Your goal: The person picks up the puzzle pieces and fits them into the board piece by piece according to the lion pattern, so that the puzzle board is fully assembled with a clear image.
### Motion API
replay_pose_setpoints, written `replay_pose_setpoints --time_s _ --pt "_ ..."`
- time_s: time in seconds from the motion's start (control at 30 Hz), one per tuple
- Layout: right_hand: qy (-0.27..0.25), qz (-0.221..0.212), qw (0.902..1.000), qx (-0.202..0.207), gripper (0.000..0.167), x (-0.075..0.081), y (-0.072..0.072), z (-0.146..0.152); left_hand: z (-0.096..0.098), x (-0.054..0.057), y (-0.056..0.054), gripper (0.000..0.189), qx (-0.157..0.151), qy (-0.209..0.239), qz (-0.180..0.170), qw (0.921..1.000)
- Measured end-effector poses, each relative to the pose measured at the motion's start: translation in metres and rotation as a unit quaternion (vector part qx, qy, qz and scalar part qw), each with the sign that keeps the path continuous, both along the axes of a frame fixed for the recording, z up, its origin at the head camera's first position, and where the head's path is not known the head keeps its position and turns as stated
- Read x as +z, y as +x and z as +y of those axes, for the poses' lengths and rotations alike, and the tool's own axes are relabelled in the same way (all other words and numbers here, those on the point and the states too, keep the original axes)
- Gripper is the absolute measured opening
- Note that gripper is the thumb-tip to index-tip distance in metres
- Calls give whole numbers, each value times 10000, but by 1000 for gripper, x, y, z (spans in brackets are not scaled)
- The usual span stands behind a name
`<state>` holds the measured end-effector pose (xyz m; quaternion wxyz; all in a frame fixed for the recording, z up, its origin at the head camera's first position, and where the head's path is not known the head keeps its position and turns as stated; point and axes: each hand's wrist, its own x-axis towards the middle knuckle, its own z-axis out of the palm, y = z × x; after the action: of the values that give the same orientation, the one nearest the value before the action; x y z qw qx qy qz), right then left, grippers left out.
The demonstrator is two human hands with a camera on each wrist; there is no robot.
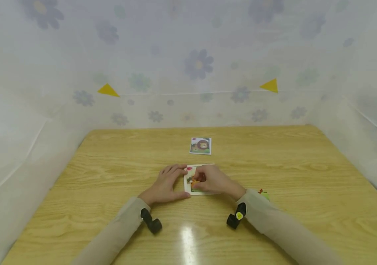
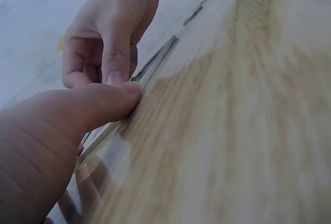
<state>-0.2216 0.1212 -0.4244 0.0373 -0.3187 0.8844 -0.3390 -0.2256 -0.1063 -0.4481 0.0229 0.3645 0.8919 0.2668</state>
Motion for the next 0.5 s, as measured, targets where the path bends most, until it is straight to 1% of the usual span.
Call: replay_pose_setpoints --time_s 0.13,0.2,0.37,0.5 --pt "117 455 9989 -38 15 1 1 -8 1 1 0 70 -18 23 -5 10000" --pt "127 598 9981 -49 15 1 1 -10 1 2 1 70 -27 38 -11 10000" --pt "231 588 9978 -222 16 3 4 -13 0 2 0 70 -28 45 -33 10000" --pt "348 571 9971 -356 20 4 6 -14 1 -1 -2 69 -19 61 -51 10000"
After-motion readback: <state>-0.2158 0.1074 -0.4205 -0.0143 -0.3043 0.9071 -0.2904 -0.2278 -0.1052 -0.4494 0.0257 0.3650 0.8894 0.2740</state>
